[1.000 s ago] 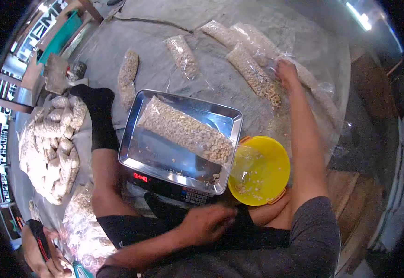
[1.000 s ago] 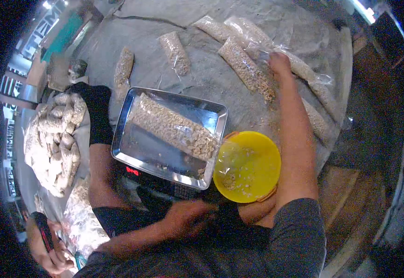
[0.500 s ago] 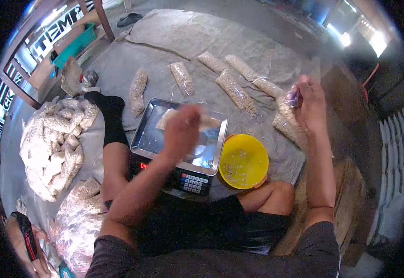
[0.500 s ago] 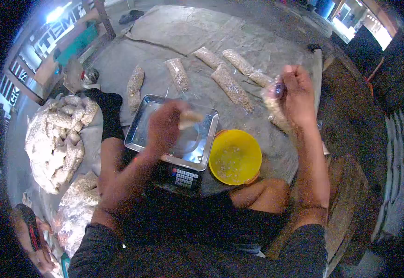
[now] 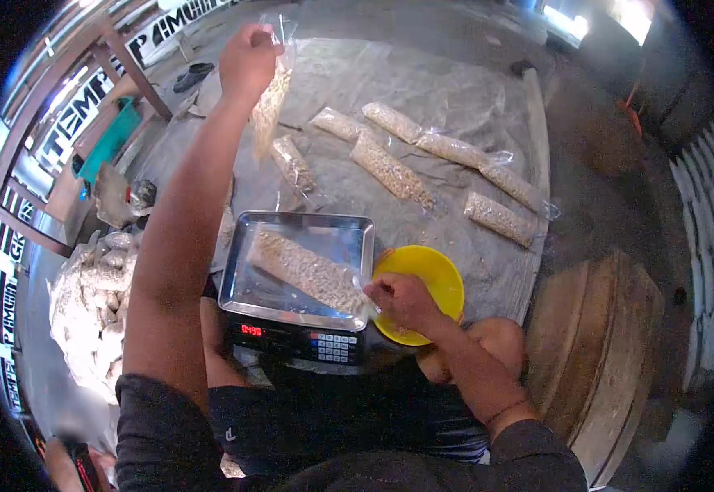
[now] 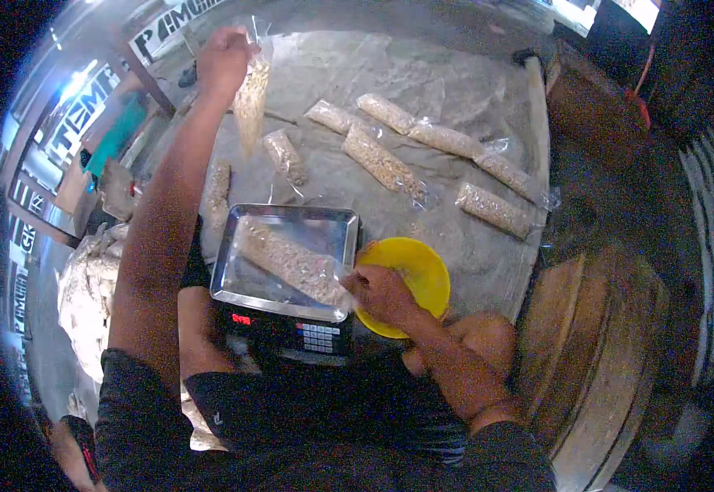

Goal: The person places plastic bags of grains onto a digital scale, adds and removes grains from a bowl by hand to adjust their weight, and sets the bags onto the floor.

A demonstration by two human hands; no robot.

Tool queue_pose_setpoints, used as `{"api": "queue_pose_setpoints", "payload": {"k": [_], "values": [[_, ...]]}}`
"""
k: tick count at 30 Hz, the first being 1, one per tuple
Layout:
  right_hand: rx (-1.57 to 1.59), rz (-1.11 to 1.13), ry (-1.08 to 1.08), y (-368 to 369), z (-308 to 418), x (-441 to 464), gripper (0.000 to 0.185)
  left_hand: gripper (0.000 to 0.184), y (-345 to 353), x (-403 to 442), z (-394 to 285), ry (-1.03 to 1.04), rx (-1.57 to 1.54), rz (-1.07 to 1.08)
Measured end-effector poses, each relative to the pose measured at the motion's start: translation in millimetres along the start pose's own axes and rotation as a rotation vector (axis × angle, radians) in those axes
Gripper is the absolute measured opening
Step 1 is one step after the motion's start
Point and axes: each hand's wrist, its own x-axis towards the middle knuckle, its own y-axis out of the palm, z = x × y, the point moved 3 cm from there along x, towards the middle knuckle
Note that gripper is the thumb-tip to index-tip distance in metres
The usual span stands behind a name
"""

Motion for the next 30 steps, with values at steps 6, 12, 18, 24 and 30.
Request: {"api": "queue_pose_setpoints", "payload": {"k": [6,12,18,24,30], "values": [[0.123,-0.106,0.141,-60.8,-16.2,30.4,0.037,0.021,133.5,-98.8,135.1,0.149,0.319,0.468],[-0.039,-0.108,0.159,-67.6,-51.3,30.9,0.033,0.026,203.6,-181.3,202.0,0.339,0.695,1.444],[0.028,-0.077,0.139,-73.7,-26.9,29.2,0.028,0.047,36.8,-181.3,83.7,0.185,0.136,1.006],[-0.060,-0.087,0.121,-83.0,-23.7,19.0,0.037,0.025,-199.2,-293.1,41.5,-0.334,0.366,0.249],[-0.188,0.016,0.104,-70.9,-40.7,2.0,0.048,0.052,-282.0,-470.3,54.6,-0.319,1.045,0.403]]}}
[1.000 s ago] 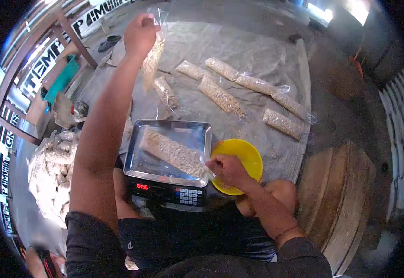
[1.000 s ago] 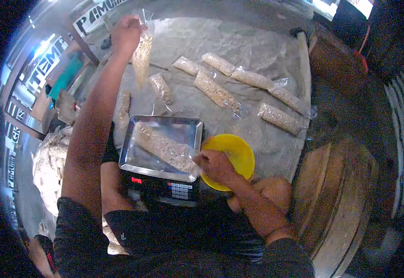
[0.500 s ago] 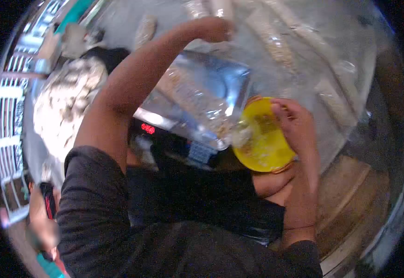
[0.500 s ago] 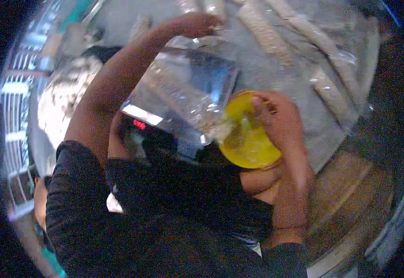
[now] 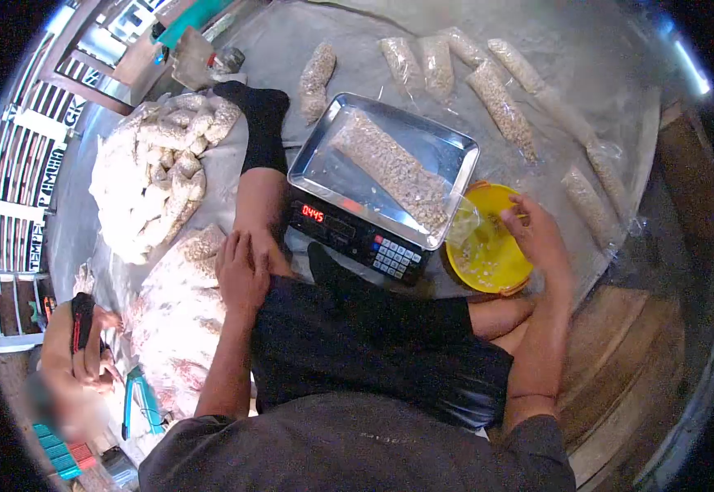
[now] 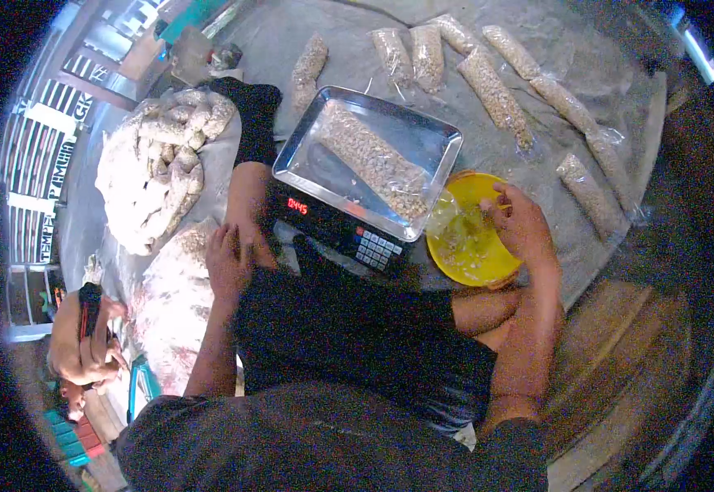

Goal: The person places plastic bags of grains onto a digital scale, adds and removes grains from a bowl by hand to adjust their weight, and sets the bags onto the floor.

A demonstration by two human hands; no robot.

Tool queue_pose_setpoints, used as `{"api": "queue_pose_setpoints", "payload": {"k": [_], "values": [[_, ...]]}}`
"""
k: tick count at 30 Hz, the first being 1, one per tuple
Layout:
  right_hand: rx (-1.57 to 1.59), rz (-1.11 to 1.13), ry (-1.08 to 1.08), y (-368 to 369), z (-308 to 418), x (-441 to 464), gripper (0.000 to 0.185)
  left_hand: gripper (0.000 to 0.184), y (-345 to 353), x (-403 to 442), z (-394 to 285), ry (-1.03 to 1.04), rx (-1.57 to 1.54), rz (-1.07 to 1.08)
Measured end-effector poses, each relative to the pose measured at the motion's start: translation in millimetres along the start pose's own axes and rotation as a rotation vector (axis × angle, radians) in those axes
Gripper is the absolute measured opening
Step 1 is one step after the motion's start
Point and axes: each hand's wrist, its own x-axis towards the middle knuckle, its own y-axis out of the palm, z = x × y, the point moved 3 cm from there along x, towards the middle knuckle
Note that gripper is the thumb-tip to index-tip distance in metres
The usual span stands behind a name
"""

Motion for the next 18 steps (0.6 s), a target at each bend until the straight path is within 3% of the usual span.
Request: {"api": "queue_pose_setpoints", "payload": {"k": [4,7,9,13,18], "values": [[-0.008,0.093,-0.033,16.3,7.5,1.4,0.052,0.057,-9.6,-2.7,-12.1,0.065,0.084,-0.023],[0.000,0.091,0.010,18.7,13.0,0.1,0.055,0.060,-13.0,9.8,-19.1,-0.018,0.046,0.112],[-0.048,0.029,0.018,16.1,7.0,-5.8,0.051,0.061,-10.0,15.0,-25.6,-0.028,0.050,0.201],[0.029,-0.140,0.046,7.6,-7.0,18.2,0.038,0.058,-15.2,12.5,-46.3,0.164,0.126,0.088],[0.120,-0.343,0.017,-13.1,-41.9,158.9,0.033,0.052,8.6,35.1,-41.1,-0.121,-0.235,0.018]]}}
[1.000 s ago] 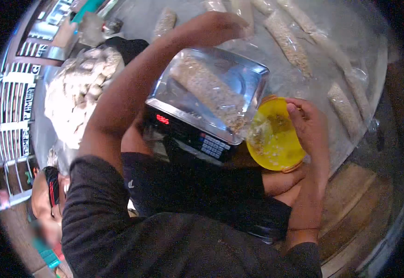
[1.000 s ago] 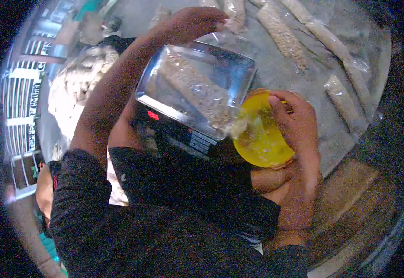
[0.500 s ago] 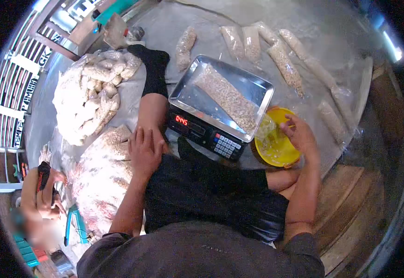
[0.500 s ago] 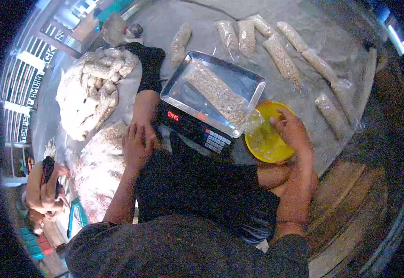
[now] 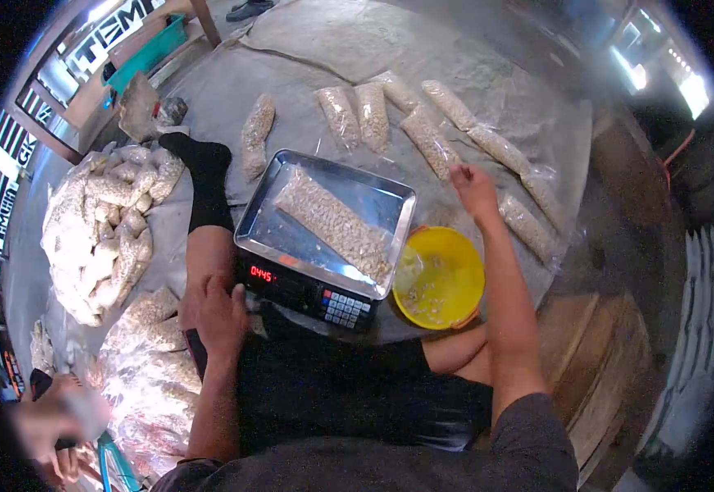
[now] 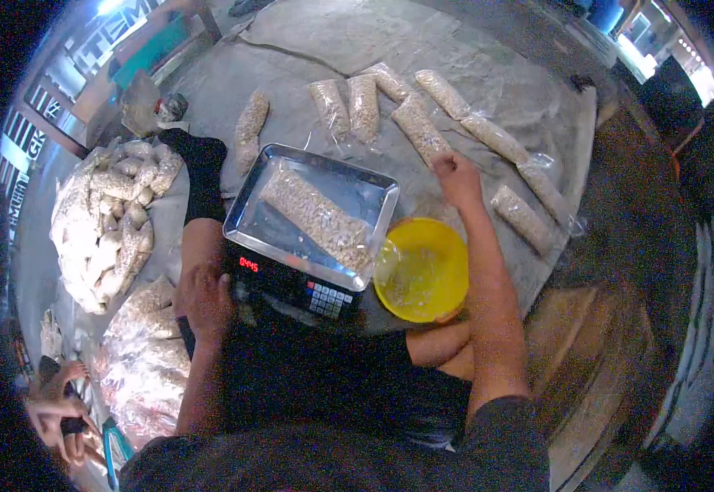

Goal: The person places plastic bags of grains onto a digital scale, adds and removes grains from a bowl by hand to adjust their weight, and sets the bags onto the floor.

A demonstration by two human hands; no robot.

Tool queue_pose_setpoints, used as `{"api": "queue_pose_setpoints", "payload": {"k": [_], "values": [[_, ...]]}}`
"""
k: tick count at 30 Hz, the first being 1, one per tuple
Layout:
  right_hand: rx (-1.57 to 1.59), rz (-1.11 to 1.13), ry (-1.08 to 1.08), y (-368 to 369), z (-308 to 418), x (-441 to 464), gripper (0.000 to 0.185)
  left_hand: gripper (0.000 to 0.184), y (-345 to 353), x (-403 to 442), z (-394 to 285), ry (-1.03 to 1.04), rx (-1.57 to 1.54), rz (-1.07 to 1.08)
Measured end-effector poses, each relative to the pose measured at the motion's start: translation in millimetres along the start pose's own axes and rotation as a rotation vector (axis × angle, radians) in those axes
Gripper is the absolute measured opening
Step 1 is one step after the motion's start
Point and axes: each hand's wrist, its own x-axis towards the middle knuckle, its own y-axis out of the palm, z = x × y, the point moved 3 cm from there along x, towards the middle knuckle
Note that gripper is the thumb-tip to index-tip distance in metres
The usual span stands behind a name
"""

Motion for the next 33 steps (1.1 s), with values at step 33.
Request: {"api": "queue_pose_setpoints", "payload": {"k": [33], "values": [[0.177,-0.608,-0.118,-259.4,186.5,-145.3,0.022,0.059,55.9,-8.3,-229.9,0.983,-0.429,0.131]]}}
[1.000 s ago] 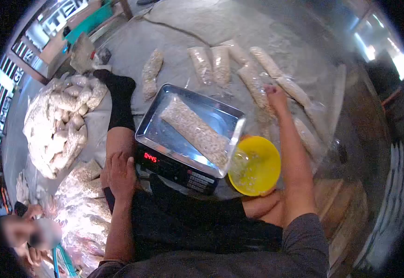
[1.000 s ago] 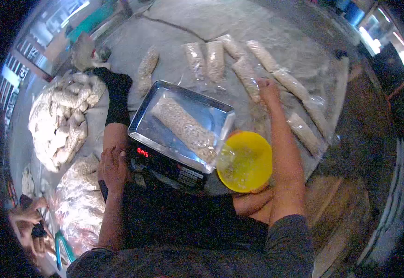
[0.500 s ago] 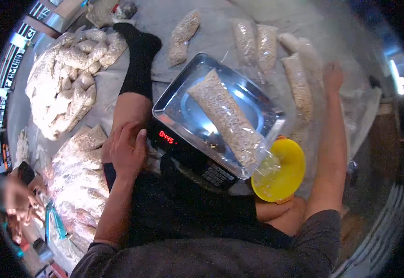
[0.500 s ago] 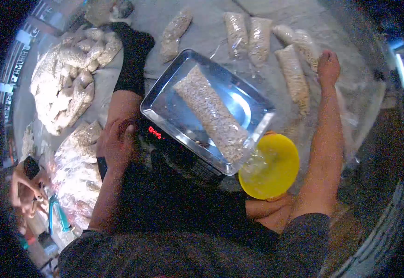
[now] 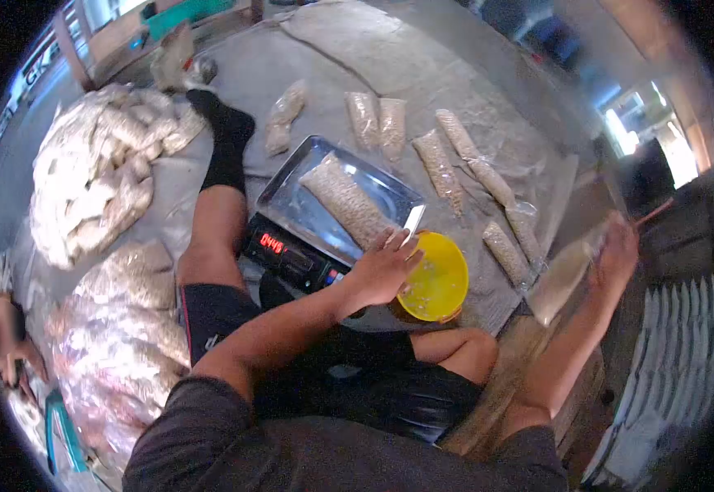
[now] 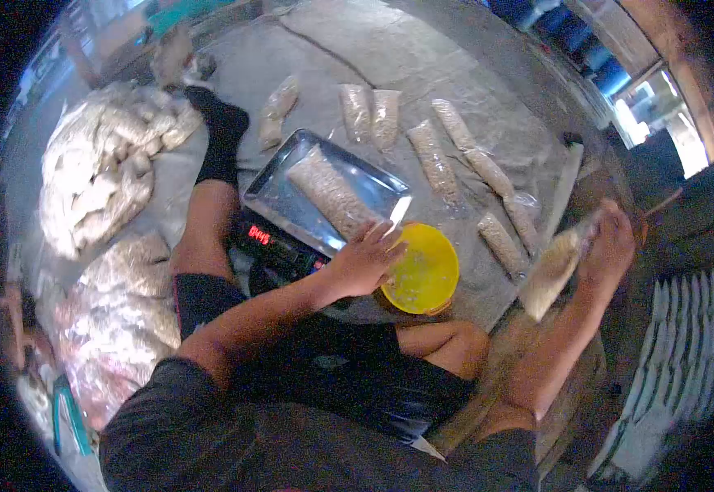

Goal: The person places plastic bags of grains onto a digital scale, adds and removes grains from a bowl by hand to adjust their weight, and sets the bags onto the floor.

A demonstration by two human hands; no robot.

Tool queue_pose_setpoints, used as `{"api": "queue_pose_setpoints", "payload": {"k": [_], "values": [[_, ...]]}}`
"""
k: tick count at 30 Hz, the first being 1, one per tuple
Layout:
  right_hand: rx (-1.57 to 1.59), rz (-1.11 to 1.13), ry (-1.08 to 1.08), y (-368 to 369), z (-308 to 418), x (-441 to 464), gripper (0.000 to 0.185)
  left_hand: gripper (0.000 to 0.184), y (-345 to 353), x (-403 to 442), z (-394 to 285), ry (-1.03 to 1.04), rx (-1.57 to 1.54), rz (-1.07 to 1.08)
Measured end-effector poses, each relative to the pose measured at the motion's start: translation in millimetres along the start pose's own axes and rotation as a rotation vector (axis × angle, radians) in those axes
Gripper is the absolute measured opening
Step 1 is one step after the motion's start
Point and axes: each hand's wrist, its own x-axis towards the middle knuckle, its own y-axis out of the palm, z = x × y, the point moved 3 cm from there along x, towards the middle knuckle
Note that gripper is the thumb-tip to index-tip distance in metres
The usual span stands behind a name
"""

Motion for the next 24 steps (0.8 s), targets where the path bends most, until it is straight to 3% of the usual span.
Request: {"api": "queue_pose_setpoints", "payload": {"k": [3,5,7,8,9,10,12,13,15,18,21,23,24], "values": [[0.115,0.049,-0.015,-19.0,-6.3,-33.9,0.030,0.041,13.1,-1.5,9.5,0.017,0.050,0.028],[0.024,0.131,-0.246,3.9,-3.7,-54.2,0.028,0.032,9.2,-7.8,21.3,-0.009,-0.028,-0.012],[0.279,0.132,0.005,35.1,12.2,-80.8,0.025,0.028,2.8,-4.7,32.3,-0.082,-0.244,-0.148],[0.472,0.216,0.099,50.3,9.5,-82.2,0.022,0.022,-28.0,-6.6,32.9,-0.169,-0.202,-0.310],[0.347,0.136,0.046,69.7,33.6,-98.3,0.021,0.022,-48.9,-7.1,43.5,-0.294,-0.226,-0.393],[0.465,0.214,0.196,82.2,49.9,-112.7,0.020,0.021,-69.4,-7.5,60.9,-0.420,-0.249,-0.470],[0.514,0.257,0.120,113.6,40.8,-119.8,0.021,0.013,-134.0,-8.6,90.2,-0.461,-0.421,-0.651],[0.686,0.230,0.137,129.1,45.8,-134.8,0.020,0.015,-183.8,-0.9,83.2,-0.542,-0.320,-0.704],[0.752,0.235,0.249,156.1,20.0,-157.5,0.020,0.026,-226.6,6.7,110.2,-0.462,-0.333,-0.890],[0.490,0.381,0.247,203.5,-88.0,-197.5,0.023,0.028,-268.8,32.2,142.5,-0.472,-0.360,-0.870],[0.473,0.560,0.487,202.4,-134.7,-230.5,0.035,0.029,-277.7,74.0,176.1,-0.651,-0.488,-0.764],[0.377,0.640,0.682,175.9,-130.0,-228.8,0.040,0.020,-280.6,98.8,206.2,-0.587,-0.346,-0.755],[0.299,0.642,0.645,168.6,-138.8,-222.2,0.030,0.021,-287.5,110.4,220.5,-0.514,-0.092,-0.781]]}}
